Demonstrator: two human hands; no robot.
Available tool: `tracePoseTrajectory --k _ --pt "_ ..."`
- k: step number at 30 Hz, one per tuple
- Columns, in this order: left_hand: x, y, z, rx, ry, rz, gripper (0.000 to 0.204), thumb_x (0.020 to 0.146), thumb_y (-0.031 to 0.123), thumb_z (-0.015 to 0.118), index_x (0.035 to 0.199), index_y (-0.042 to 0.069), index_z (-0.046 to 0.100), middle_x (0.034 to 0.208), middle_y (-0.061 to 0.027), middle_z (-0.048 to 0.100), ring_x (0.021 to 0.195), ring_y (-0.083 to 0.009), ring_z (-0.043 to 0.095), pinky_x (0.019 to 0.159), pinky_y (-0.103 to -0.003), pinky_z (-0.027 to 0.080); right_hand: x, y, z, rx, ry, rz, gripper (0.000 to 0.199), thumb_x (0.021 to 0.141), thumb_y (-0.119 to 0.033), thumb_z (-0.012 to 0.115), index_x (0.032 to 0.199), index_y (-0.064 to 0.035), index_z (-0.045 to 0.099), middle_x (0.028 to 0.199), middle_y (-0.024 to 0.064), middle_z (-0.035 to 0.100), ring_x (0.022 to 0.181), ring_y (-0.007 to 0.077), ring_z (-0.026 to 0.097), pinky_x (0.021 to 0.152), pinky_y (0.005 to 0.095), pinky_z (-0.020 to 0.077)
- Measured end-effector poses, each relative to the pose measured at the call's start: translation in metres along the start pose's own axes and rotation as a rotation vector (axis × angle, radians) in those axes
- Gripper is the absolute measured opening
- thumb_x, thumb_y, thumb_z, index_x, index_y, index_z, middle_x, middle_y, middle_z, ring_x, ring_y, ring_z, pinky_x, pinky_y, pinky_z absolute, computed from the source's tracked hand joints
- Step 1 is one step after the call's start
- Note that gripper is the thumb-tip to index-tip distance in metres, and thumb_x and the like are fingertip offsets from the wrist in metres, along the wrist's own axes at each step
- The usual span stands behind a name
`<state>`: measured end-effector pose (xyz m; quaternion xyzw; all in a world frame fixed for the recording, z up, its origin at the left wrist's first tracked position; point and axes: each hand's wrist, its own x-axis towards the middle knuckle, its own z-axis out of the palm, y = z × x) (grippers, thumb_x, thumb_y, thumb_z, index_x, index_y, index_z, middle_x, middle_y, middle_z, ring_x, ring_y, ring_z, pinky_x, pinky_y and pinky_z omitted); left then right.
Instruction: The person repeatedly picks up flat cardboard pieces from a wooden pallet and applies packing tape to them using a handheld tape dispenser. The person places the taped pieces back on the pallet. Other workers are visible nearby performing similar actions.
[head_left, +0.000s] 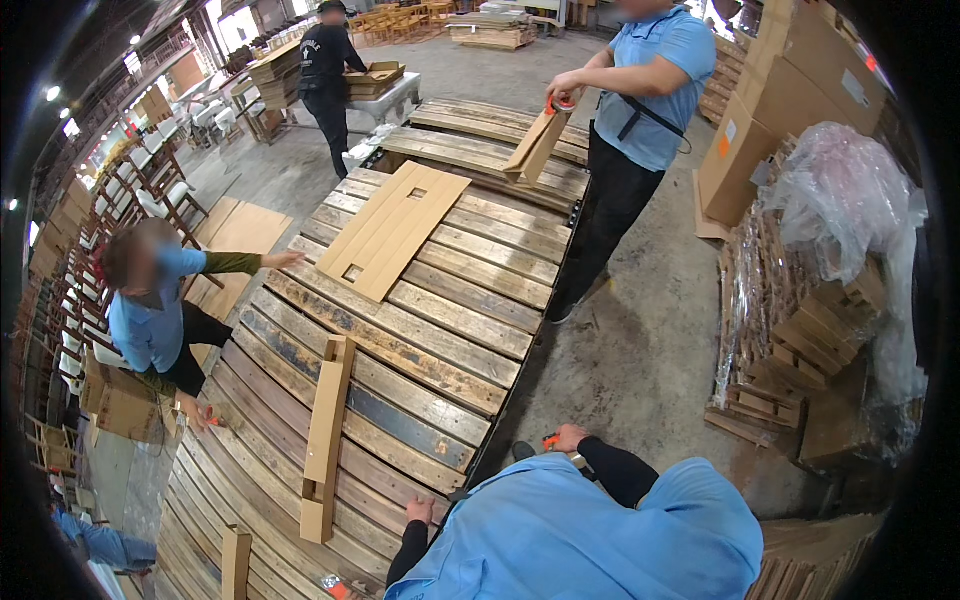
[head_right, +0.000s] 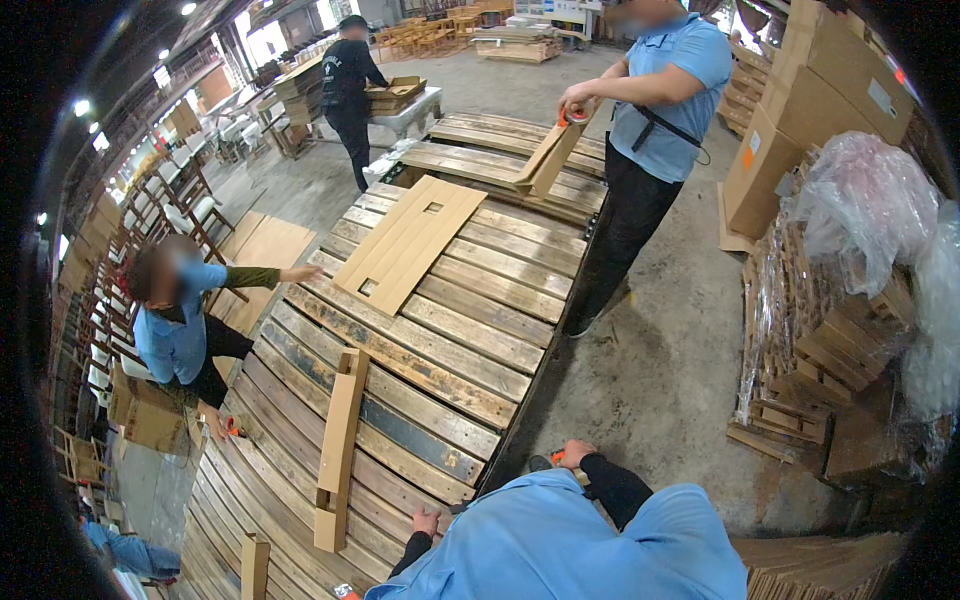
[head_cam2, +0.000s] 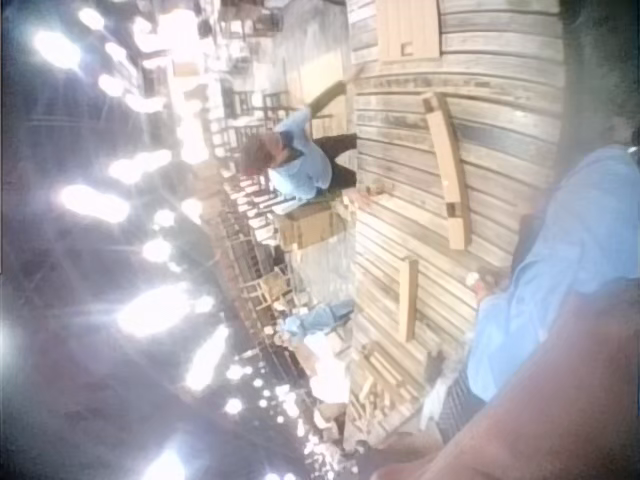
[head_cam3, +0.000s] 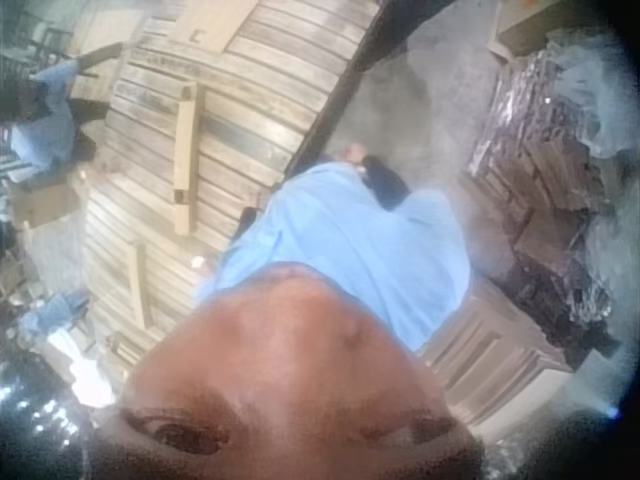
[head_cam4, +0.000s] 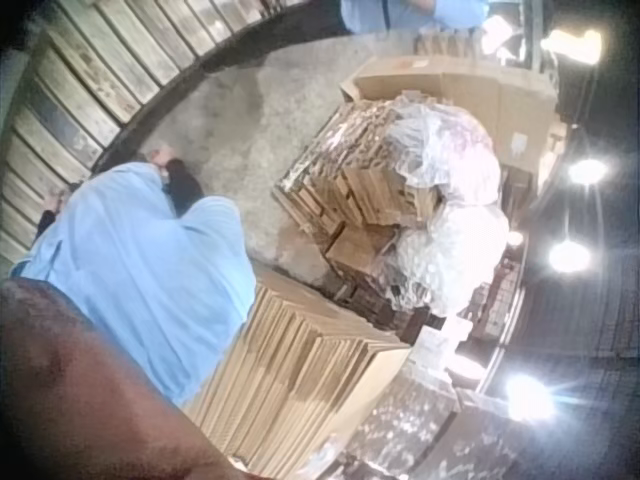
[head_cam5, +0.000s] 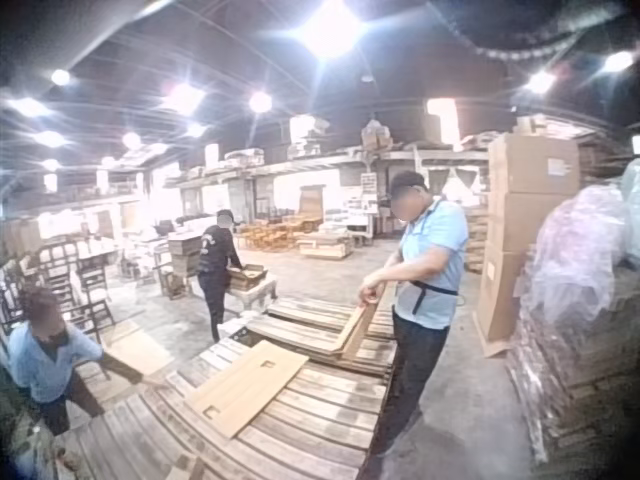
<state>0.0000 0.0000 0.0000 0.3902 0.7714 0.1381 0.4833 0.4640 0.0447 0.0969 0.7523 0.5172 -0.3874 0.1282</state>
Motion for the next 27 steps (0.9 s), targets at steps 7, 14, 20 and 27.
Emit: tracePoseTrajectory --k 7,14,20,27 --pt "0.002 0.007 0.014 -0.021 0.001 -0.002 0.083 0.080 0.029 0.079 0.143 -0.013 0.044 0.114 -0.0303 0.070 0.111 -0.0362 0.068 0.095 -0.040 0.053 0.022 0.016 -0.008 -0.005 0.009 -0.045 0.050 0.074 -0.038 0.081 0.108 -0.0022 0.074 0.111 0.0199 0.073 0.100 0.0366 0.071 0.083 0.0477 0.0564" --pt "0.030 0.007 0.031 0.052 0.052 0.061 0.085 0.080 0.028 0.078 0.143 -0.015 0.041 0.106 -0.0275 0.072 0.098 -0.0321 0.071 0.083 -0.039 0.056 0.050 0.022 -0.024 -0.063 0.035 -0.067 0.044 0.073 -0.034 0.079 0.103 -0.0022 0.075 0.108 0.0213 0.073 0.100 0.0364 0.071 0.082 0.0464 0.0569" --pt "0.013 0.045 0.040 0.093 -0.079 0.073 0.074 0.080 0.029 0.077 0.136 -0.012 0.052 0.110 -0.0310 0.070 0.103 -0.0404 0.068 0.090 -0.042 0.054 0.043 0.041 -0.029 -0.066 0.052 -0.009 0.046 0.072 -0.035 0.079 0.108 -0.0055 0.076 0.111 0.0202 0.073 0.108 0.0353 0.070 0.092 0.0459 0.0559" --pt "0.026 0.047 0.046 0.096 0.035 0.083 0.077 0.083 0.028 0.075 0.142 -0.013 0.046 0.117 -0.0319 0.068 0.110 -0.0386 0.068 0.093 -0.040 0.053 0.041 0.024 -0.064 -0.038 -0.001 -0.032 0.048 0.075 -0.037 0.077 0.114 -0.0083 0.075 0.118 0.0177 0.072 0.113 0.0341 0.068 0.095 0.0452 0.0547"
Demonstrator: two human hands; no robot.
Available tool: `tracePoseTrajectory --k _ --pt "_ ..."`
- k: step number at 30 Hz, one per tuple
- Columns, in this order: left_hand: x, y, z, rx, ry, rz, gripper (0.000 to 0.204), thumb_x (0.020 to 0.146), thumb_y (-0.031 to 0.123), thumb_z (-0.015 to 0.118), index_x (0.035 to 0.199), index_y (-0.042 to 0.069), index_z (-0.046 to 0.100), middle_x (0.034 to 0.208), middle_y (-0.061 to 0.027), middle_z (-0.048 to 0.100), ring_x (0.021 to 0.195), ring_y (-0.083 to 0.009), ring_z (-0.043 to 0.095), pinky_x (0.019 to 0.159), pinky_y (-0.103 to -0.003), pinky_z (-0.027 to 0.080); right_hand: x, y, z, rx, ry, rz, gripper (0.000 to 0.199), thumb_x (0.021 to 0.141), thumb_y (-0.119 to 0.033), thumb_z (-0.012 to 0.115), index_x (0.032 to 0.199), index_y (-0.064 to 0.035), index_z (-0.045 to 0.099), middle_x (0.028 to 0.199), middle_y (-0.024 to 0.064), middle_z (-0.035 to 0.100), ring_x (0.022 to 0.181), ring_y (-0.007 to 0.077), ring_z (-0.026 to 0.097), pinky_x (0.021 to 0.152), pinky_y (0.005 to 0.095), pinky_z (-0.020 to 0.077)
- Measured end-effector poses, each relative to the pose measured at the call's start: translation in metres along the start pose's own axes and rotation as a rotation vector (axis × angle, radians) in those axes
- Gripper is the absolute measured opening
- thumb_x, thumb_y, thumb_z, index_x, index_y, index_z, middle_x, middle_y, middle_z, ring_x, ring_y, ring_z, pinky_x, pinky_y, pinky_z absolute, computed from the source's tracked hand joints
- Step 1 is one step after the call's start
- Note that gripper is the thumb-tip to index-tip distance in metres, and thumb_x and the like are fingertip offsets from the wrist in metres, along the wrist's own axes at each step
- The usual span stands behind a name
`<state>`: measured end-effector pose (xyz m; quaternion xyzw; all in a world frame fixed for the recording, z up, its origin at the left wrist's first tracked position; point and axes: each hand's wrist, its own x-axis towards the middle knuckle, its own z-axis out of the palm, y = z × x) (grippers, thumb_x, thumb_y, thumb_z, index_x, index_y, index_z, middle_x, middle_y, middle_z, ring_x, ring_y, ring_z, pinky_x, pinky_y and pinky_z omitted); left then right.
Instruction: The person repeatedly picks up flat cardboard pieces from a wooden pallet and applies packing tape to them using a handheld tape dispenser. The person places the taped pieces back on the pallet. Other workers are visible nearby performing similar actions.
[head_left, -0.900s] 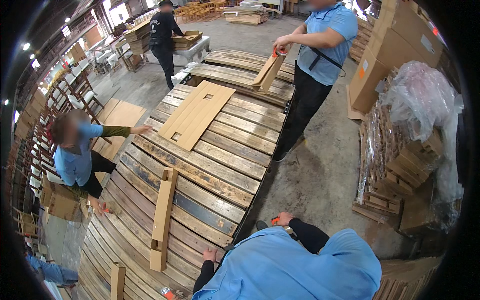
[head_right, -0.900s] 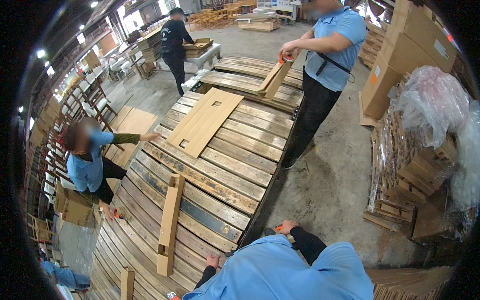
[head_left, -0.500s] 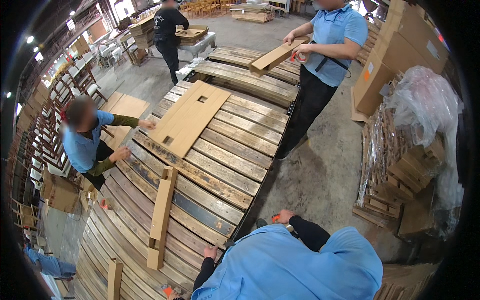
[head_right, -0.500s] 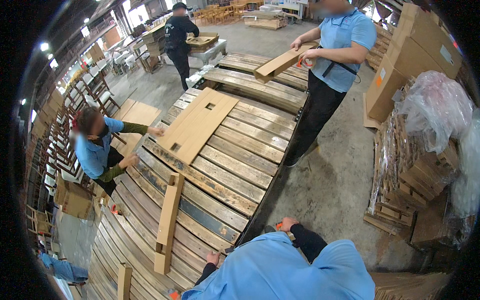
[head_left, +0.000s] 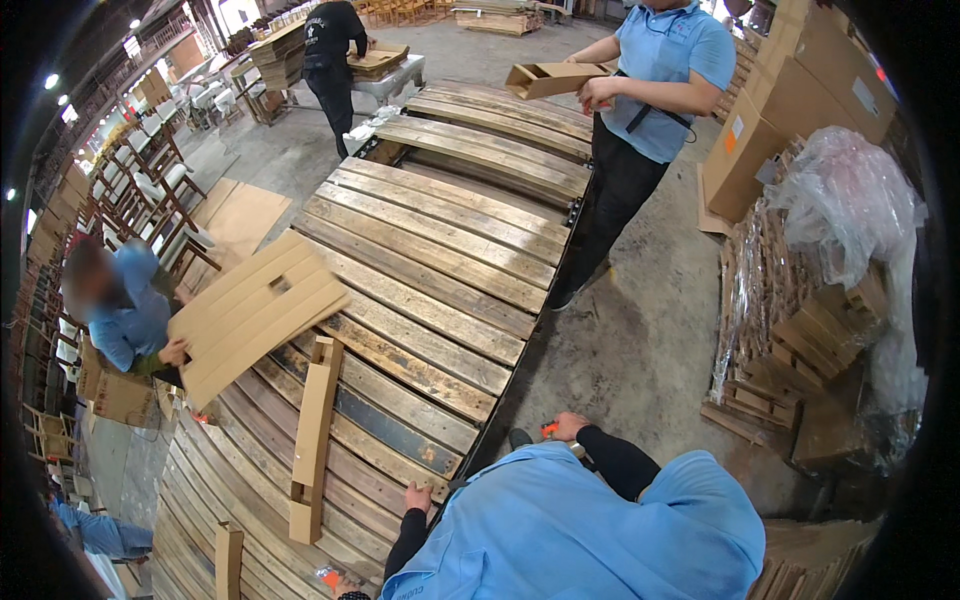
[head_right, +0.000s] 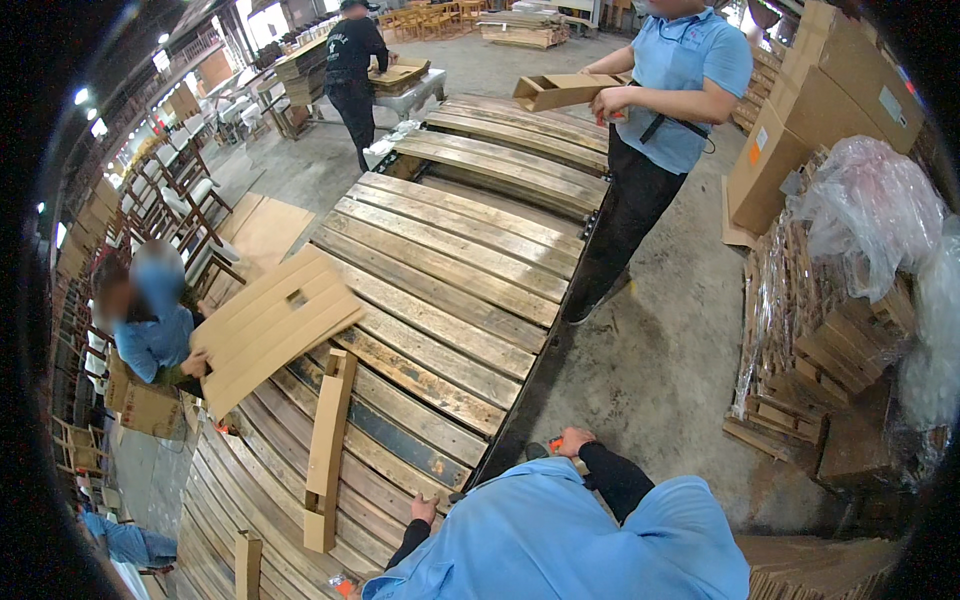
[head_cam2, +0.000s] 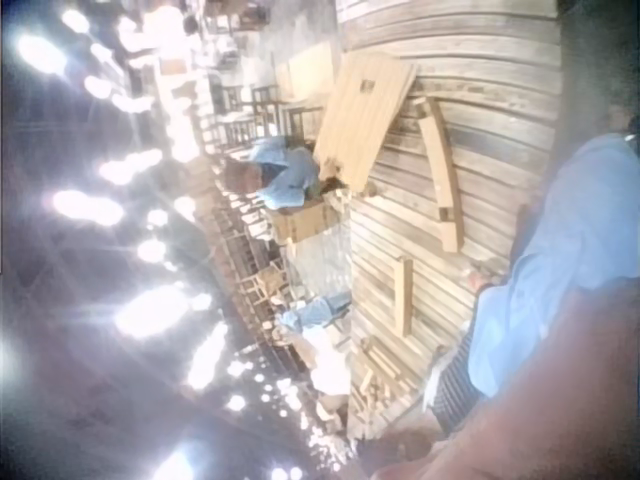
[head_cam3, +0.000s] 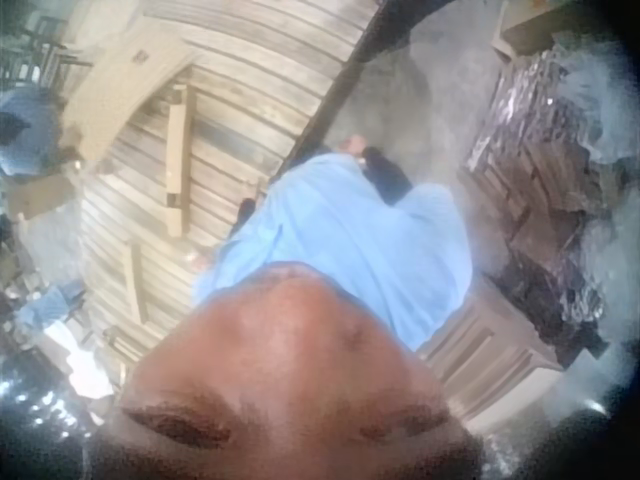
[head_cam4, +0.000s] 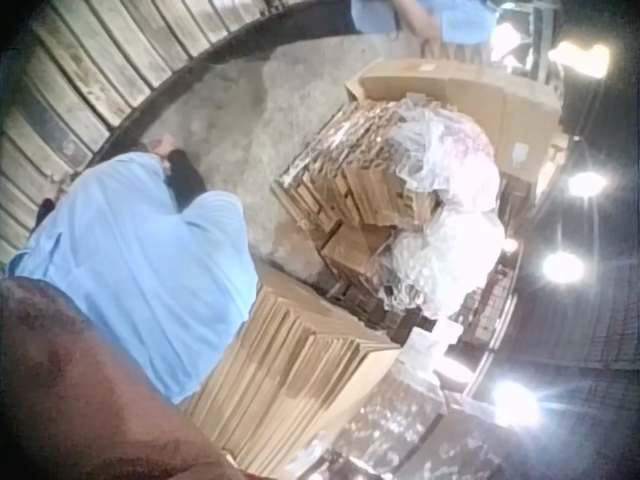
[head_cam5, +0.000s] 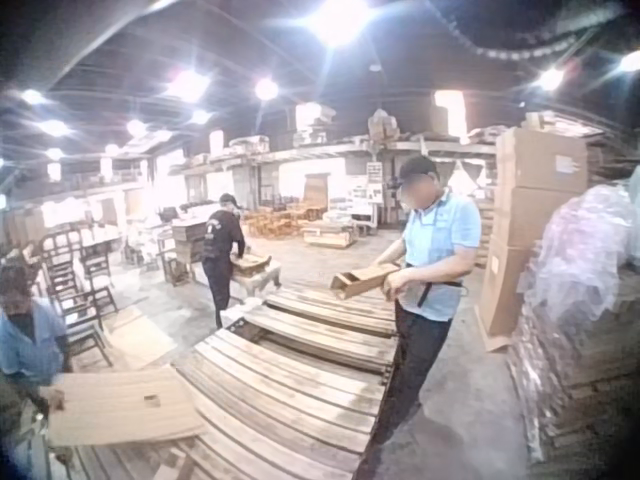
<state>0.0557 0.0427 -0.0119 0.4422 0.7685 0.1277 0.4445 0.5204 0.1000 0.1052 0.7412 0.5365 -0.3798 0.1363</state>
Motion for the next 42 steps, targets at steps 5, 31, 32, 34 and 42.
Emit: tracePoseTrajectory --k 5,31,32,34,42 --pt "0.002 0.019 0.012 -0.103 -0.104 -0.063 0.081 0.084 0.028 0.075 0.144 -0.013 0.041 0.119 -0.0295 0.069 0.113 -0.0349 0.068 0.095 -0.038 0.053 0.004 0.019 -0.005 -0.009 0.019 0.016 0.047 0.078 -0.038 0.076 0.113 -0.0065 0.075 0.114 0.0175 0.073 0.108 0.0342 0.070 0.093 0.0458 0.0554" --pt "-0.012 0.110 0.018 -0.124 -0.024 -0.054 0.071 0.082 0.025 0.077 0.138 -0.010 0.049 0.085 -0.0154 0.073 0.066 -0.0225 0.068 0.055 -0.037 0.054 0.036 0.040 -0.055 0.016 -0.012 0.011 0.051 0.073 -0.038 0.080 0.112 -0.0041 0.074 0.114 0.0198 0.073 0.107 0.0345 0.070 0.090 0.0449 0.0560" --pt "-0.012 0.111 0.018 -0.126 -0.005 -0.050 0.072 0.082 0.024 0.077 0.138 -0.010 0.049 0.086 -0.0152 0.074 0.066 -0.0223 0.069 0.055 -0.037 0.054 0.037 0.040 -0.056 0.021 -0.008 0.004 0.050 0.073 -0.036 0.079 0.112 -0.0041 0.074 0.114 0.0201 0.073 0.107 0.0347 0.070 0.090 0.0452 0.0561" --pt "-0.005 0.106 0.021 -0.147 -0.002 -0.013 0.073 0.083 0.024 0.077 0.140 -0.009 0.047 0.088 -0.0153 0.074 0.068 -0.0223 0.069 0.056 -0.036 0.055 0.040 0.037 -0.064 0.000 -0.022 -0.027 0.049 0.073 -0.035 0.078 0.111 -0.0037 0.075 0.113 0.0206 0.073 0.106 0.0351 0.070 0.089 0.0461 0.0564" --pt "0.010 0.114 0.031 -0.203 -0.052 0.008 0.077 0.082 0.023 0.077 0.142 -0.012 0.044 0.095 -0.0194 0.074 0.080 -0.0256 0.072 0.068 -0.037 0.057 0.063 0.049 -0.075 -0.015 -0.024 -0.018 0.052 0.069 -0.039 0.078 0.105 -0.0021 0.076 0.111 0.0217 0.073 0.105 0.0366 0.071 0.087 0.0488 0.0569"
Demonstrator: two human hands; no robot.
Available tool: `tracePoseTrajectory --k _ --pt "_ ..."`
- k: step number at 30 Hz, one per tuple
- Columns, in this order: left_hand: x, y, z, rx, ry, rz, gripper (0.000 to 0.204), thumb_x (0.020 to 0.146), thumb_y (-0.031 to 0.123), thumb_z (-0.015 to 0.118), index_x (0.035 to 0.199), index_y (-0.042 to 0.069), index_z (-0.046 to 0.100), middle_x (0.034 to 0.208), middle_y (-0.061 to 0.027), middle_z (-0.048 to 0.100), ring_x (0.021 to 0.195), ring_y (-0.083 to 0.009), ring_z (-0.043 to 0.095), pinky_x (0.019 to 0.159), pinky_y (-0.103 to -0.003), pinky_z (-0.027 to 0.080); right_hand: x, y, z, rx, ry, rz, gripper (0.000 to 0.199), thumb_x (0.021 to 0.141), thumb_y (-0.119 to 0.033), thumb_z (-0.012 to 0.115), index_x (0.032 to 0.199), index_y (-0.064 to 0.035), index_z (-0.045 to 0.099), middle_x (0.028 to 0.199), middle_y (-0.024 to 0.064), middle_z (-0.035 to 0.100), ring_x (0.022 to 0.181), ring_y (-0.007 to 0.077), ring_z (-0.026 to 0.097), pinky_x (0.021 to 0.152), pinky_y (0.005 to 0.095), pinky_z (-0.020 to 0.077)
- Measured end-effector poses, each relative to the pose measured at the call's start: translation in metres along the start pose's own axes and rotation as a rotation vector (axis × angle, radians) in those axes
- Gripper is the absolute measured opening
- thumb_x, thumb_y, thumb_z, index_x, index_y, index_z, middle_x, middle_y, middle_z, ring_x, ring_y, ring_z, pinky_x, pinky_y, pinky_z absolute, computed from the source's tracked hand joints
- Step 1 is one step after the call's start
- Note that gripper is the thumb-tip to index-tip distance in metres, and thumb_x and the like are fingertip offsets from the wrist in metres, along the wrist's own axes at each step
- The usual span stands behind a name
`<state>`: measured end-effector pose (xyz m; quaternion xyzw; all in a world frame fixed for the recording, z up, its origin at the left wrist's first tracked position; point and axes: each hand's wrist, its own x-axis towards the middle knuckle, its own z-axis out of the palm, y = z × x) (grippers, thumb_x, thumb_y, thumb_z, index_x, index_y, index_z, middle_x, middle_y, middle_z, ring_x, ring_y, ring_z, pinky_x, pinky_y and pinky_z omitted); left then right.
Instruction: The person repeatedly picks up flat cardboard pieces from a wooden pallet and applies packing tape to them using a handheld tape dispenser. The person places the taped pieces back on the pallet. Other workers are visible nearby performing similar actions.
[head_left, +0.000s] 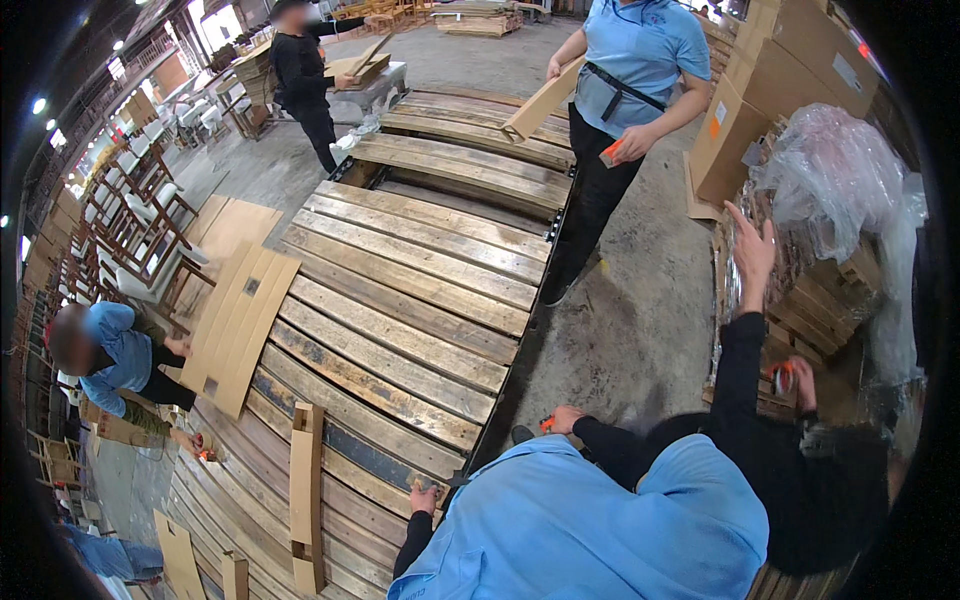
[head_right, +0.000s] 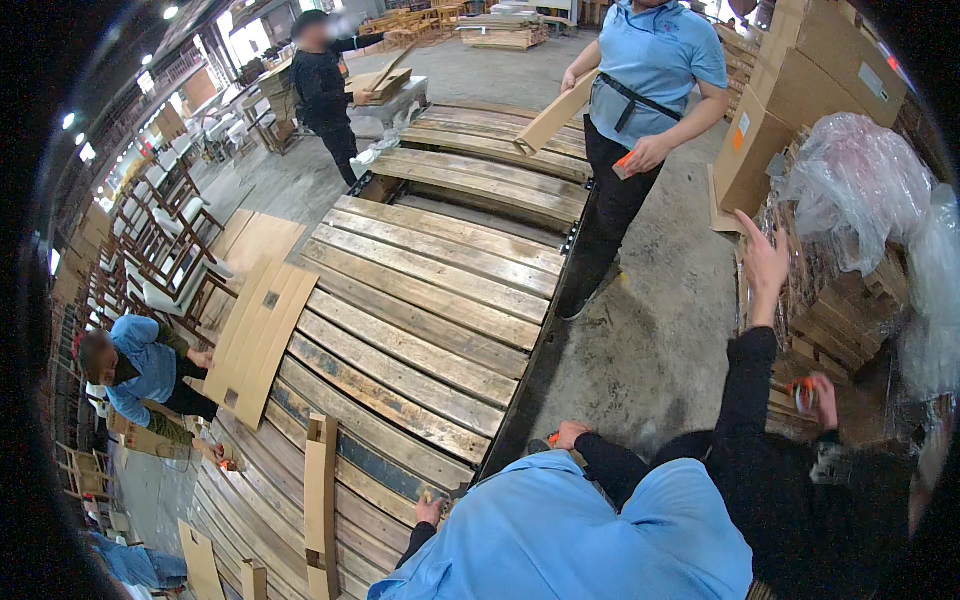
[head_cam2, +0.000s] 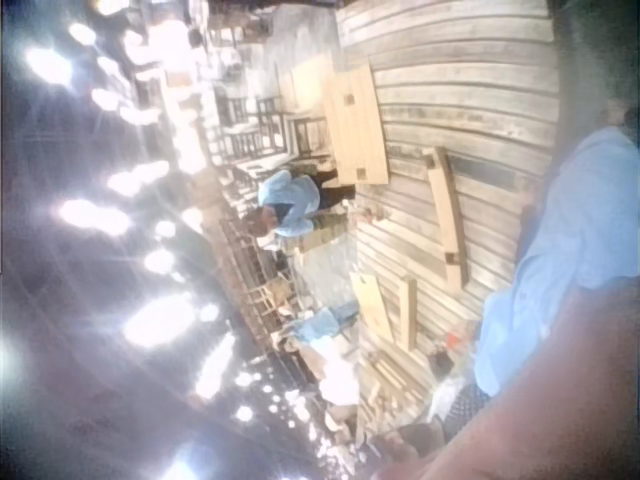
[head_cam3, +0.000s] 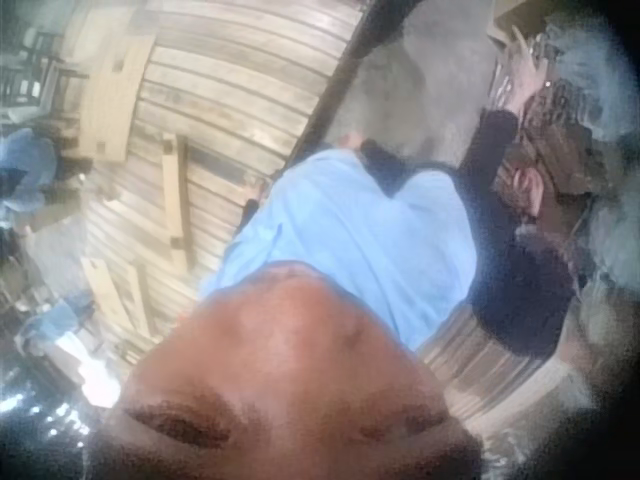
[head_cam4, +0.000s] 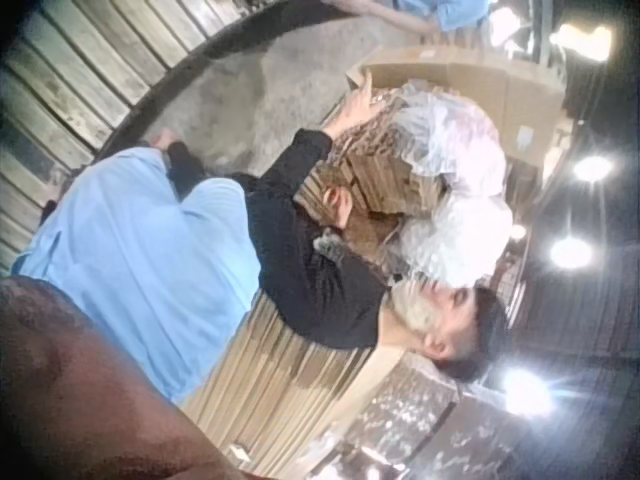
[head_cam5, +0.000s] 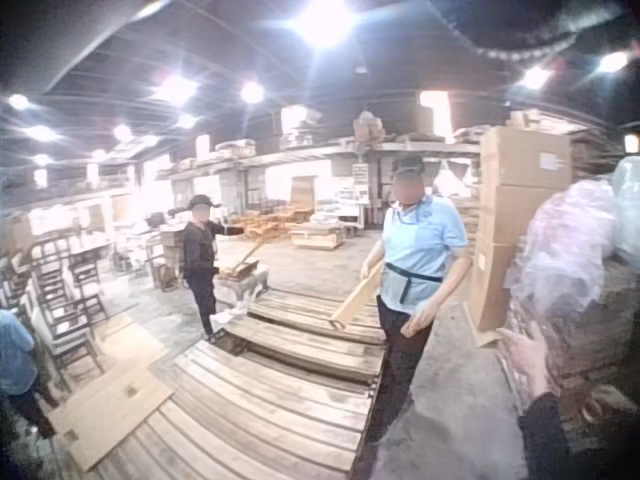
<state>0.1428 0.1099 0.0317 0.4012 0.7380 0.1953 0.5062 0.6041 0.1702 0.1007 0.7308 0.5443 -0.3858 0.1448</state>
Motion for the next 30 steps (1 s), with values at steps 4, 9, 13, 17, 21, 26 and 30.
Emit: tracePoseTrajectory --k 4,9,13,17,21,26,30 --pt "-0.014 0.029 0.005 0.050 -0.024 -0.089 0.082 0.078 0.031 0.078 0.140 -0.013 0.047 0.097 -0.0233 0.073 0.086 -0.0277 0.071 0.076 -0.039 0.056 0.010 0.016 0.003 -0.023 0.025 0.012 0.053 0.067 -0.041 0.079 0.103 -0.0025 0.077 0.111 0.0217 0.073 0.106 0.0360 0.071 0.088 0.0485 0.0569" --pt "0.002 0.022 0.005 0.181 0.056 -0.015 0.081 0.083 0.017 0.075 0.148 -0.011 0.036 0.097 -0.0214 0.073 0.074 -0.0221 0.073 0.062 -0.033 0.058 0.016 0.008 -0.010 -0.005 0.040 -0.008 0.052 0.066 -0.041 0.080 0.102 -0.0038 0.077 0.109 0.0218 0.074 0.106 0.0362 0.071 0.089 0.0480 0.0565" --pt "-0.003 0.042 0.011 0.016 -0.059 -0.119 0.077 0.082 0.022 0.078 0.142 -0.011 0.043 0.102 -0.0236 0.071 0.080 -0.0259 0.073 0.066 -0.034 0.059 0.013 0.018 -0.017 -0.004 0.028 0.022 0.050 0.068 -0.038 0.079 0.103 -0.0026 0.077 0.110 0.0215 0.074 0.106 0.0370 0.071 0.090 0.0481 0.0561" --pt "0.014 0.028 0.024 0.101 0.036 -0.083 0.067 0.081 0.025 0.081 0.129 -0.012 0.053 0.102 -0.0243 0.071 0.089 -0.0307 0.072 0.077 -0.038 0.058 0.020 0.023 -0.025 -0.007 0.013 0.008 0.049 0.070 -0.036 0.078 0.105 -0.0015 0.076 0.111 0.0219 0.073 0.107 0.0373 0.070 0.091 0.0482 0.0557" --pt "0.038 0.003 0.038 0.100 0.043 -0.043 0.063 0.080 0.027 0.080 0.123 -0.013 0.056 0.104 -0.0259 0.071 0.096 -0.0323 0.071 0.085 -0.041 0.055 0.025 0.026 -0.038 -0.005 -0.001 0.001 0.053 0.070 -0.038 0.079 0.107 -0.0006 0.075 0.112 0.0243 0.072 0.108 0.0372 0.070 0.092 0.0490 0.0554" --pt "0.040 0.008 0.042 0.130 0.010 -0.084 0.066 0.079 0.028 0.079 0.122 -0.016 0.056 0.103 -0.0277 0.071 0.096 -0.0333 0.071 0.084 -0.041 0.055 0.027 0.019 -0.059 -0.006 -0.042 -0.008 0.059 0.067 -0.041 0.082 0.108 0.0006 0.074 0.112 0.0255 0.072 0.109 0.0369 0.070 0.091 0.0499 0.0556" --pt "0.026 0.046 0.054 0.302 0.020 -0.044 0.073 0.079 0.027 0.078 0.132 -0.015 0.050 0.103 -0.0282 0.072 0.093 -0.0333 0.071 0.084 -0.042 0.056 0.041 0.040 -0.059 -0.015 -0.033 0.000 0.058 0.067 -0.042 0.083 0.107 -0.0006 0.075 0.112 0.0238 0.072 0.107 0.0367 0.070 0.089 0.0487 0.0565"
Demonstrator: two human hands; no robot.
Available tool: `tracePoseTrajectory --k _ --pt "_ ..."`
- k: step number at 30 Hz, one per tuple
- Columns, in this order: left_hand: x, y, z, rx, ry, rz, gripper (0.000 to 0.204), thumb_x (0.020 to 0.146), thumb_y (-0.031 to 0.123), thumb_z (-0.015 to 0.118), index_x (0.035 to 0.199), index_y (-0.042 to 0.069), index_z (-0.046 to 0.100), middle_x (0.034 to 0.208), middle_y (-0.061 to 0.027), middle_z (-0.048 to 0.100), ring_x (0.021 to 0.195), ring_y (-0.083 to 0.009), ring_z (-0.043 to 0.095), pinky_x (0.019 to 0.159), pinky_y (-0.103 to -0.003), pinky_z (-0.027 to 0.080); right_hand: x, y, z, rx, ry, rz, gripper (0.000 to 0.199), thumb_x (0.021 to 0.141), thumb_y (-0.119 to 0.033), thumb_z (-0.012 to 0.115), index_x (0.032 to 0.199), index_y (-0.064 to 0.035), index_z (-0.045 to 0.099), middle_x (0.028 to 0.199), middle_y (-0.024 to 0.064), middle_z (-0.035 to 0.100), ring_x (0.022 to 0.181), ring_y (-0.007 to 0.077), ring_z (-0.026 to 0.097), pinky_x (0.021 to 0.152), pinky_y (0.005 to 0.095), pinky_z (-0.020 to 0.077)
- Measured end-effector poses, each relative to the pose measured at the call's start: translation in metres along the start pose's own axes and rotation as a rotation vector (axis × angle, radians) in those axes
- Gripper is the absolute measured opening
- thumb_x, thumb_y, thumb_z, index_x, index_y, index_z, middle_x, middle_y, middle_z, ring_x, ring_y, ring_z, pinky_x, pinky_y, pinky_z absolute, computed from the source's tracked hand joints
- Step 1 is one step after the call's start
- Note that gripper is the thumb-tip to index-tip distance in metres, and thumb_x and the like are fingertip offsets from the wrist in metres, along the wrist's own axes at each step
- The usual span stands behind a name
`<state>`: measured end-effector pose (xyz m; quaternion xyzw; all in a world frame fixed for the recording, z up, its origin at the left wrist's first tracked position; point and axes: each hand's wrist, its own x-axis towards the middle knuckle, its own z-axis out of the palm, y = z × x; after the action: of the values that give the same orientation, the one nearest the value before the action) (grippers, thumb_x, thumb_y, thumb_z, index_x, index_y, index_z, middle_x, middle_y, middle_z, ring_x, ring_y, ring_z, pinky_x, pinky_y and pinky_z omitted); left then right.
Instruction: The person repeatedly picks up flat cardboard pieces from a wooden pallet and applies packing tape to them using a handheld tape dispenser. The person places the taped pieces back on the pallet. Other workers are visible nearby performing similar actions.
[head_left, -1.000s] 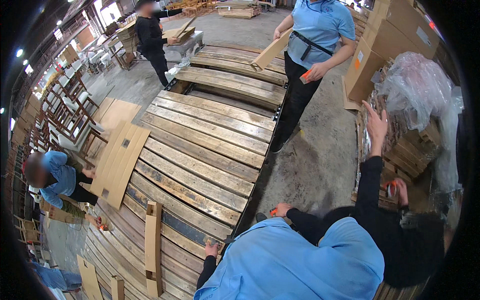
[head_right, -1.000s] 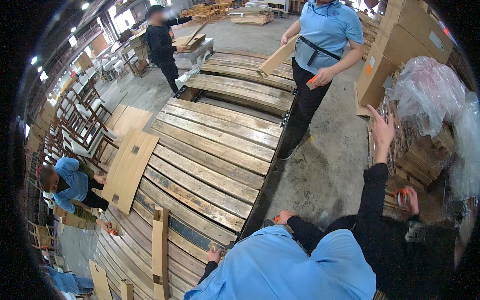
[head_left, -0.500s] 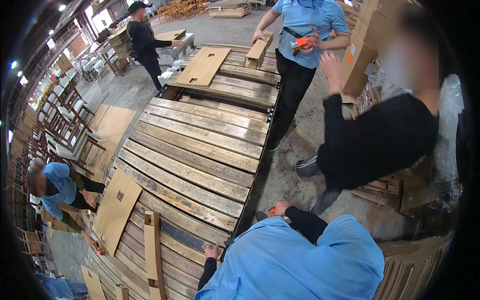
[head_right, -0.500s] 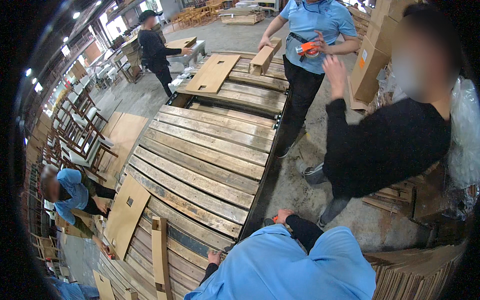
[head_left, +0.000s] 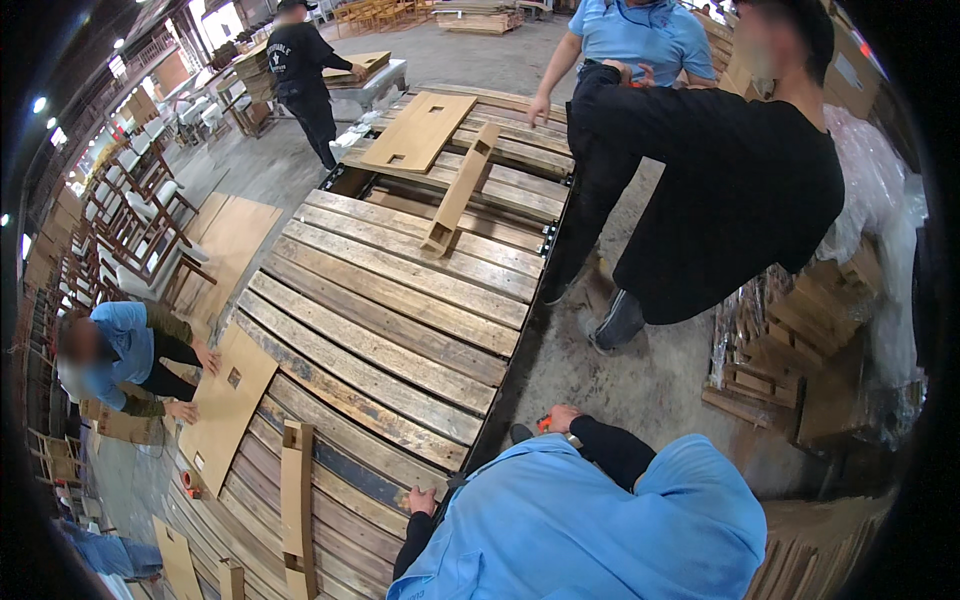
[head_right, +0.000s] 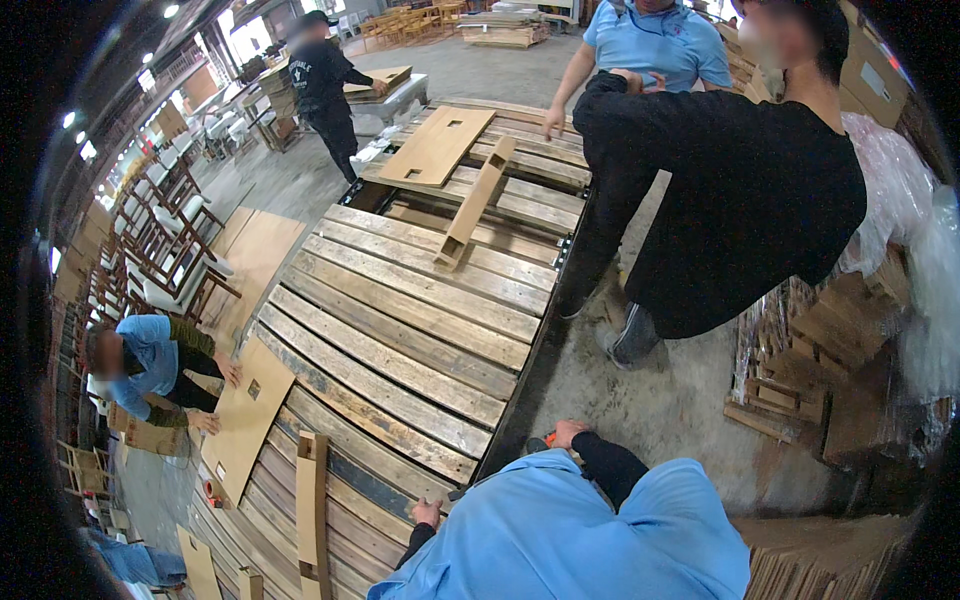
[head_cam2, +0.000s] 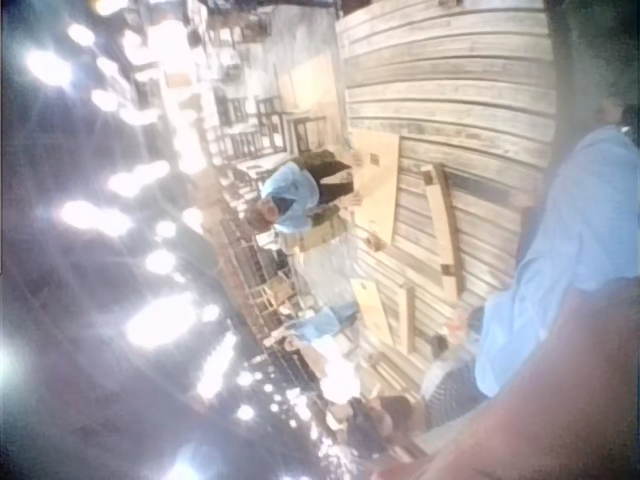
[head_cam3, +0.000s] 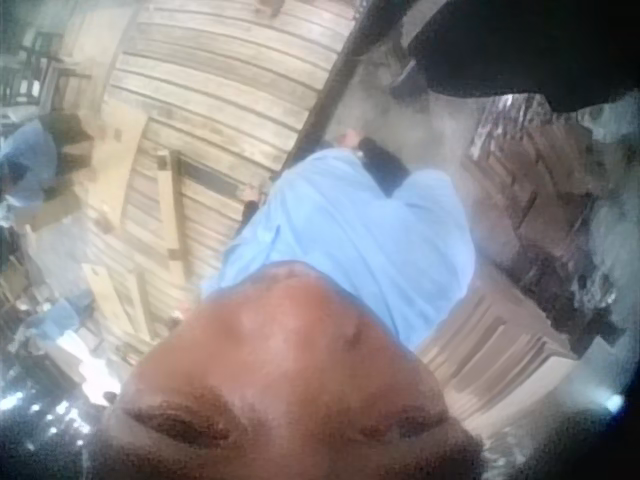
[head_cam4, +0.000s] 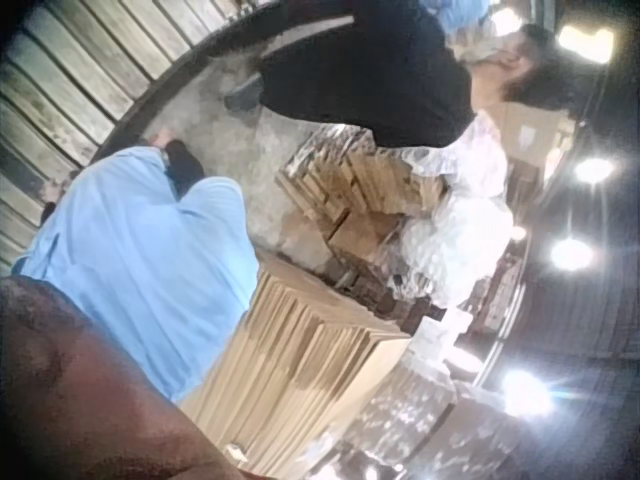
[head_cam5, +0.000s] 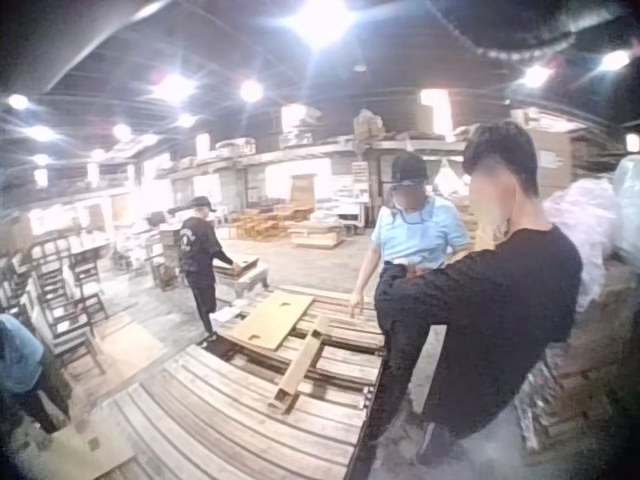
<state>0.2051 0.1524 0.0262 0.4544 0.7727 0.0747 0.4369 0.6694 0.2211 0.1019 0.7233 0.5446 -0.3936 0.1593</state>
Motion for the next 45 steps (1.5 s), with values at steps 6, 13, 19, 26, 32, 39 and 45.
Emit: tracePoseTrajectory --k 6,13,19,26,32,39,45 --pt "-0.006 0.016 0.012 -0.328 -0.024 -0.108 0.082 0.081 0.020 0.076 0.146 -0.013 0.039 0.093 -0.0229 0.073 0.074 -0.0243 0.069 0.066 -0.040 0.056 0.000 0.004 -0.011 -0.010 0.058 -0.025 0.056 0.068 -0.042 0.082 0.106 -0.0020 0.076 0.110 0.0218 0.074 0.104 0.0358 0.072 0.088 0.0470 0.0571" --pt "0.027 -0.004 0.027 -0.259 -0.010 -0.063 0.086 0.081 0.023 0.077 0.148 -0.012 0.037 0.109 -0.0250 0.071 0.090 -0.0277 0.071 0.075 -0.037 0.056 0.007 -0.002 -0.034 -0.028 0.010 -0.021 0.058 0.068 -0.044 0.082 0.107 -0.0023 0.076 0.110 0.0217 0.073 0.106 0.0352 0.071 0.090 0.0467 0.0565" --pt "0.025 0.015 0.021 -0.298 -0.001 -0.122 0.084 0.078 0.028 0.079 0.144 -0.012 0.045 0.112 -0.0269 0.072 0.104 -0.0324 0.070 0.088 -0.037 0.055 0.012 0.000 -0.033 -0.031 0.058 -0.018 0.058 0.067 -0.046 0.083 0.105 -0.0021 0.076 0.111 0.0215 0.073 0.106 0.0348 0.071 0.091 0.0463 0.0563" --pt "0.042 0.010 0.024 -0.211 -0.036 -0.068 0.084 0.078 0.031 0.080 0.142 -0.012 0.047 0.108 -0.0269 0.072 0.104 -0.0335 0.070 0.090 -0.038 0.055 0.026 0.008 -0.041 0.004 0.028 0.021 0.048 0.071 -0.040 0.079 0.103 -0.0037 0.077 0.111 0.0219 0.073 0.108 0.0348 0.070 0.091 0.0453 0.0560" --pt "0.035 0.007 -0.008 -0.262 -0.028 -0.155 0.083 0.077 0.028 0.081 0.141 -0.012 0.047 0.114 -0.0277 0.071 0.111 -0.0366 0.068 0.095 -0.040 0.053 0.018 -0.025 -0.080 0.102 0.095 0.042 0.040 0.073 -0.026 0.072 0.111 -0.0114 0.075 0.109 0.0173 0.074 0.106 0.0351 0.070 0.090 0.0465 0.0551" --pt "0.046 0.046 -0.019 -0.321 0.089 -0.232 0.081 0.078 0.023 0.081 0.142 -0.012 0.046 0.109 -0.0266 0.072 0.102 -0.0315 0.070 0.088 -0.040 0.055 0.069 -0.007 -0.083 -0.056 0.073 -0.014 0.035 0.075 -0.030 0.073 0.097 -0.0034 0.077 0.103 0.0195 0.074 0.098 0.0337 0.072 0.081 0.0462 0.0579" --pt "0.055 0.053 0.008 -0.375 0.165 -0.196 0.070 0.080 0.016 0.079 0.134 -0.012 0.046 0.087 -0.0190 0.072 0.072 -0.0235 0.068 0.062 -0.039 0.055 0.114 -0.043 -0.156 -0.088 -0.072 -0.172 0.035 0.075 -0.028 0.074 0.095 0.0012 0.076 0.101 0.0207 0.075 0.097 0.0339 0.073 0.080 0.0449 0.0578"
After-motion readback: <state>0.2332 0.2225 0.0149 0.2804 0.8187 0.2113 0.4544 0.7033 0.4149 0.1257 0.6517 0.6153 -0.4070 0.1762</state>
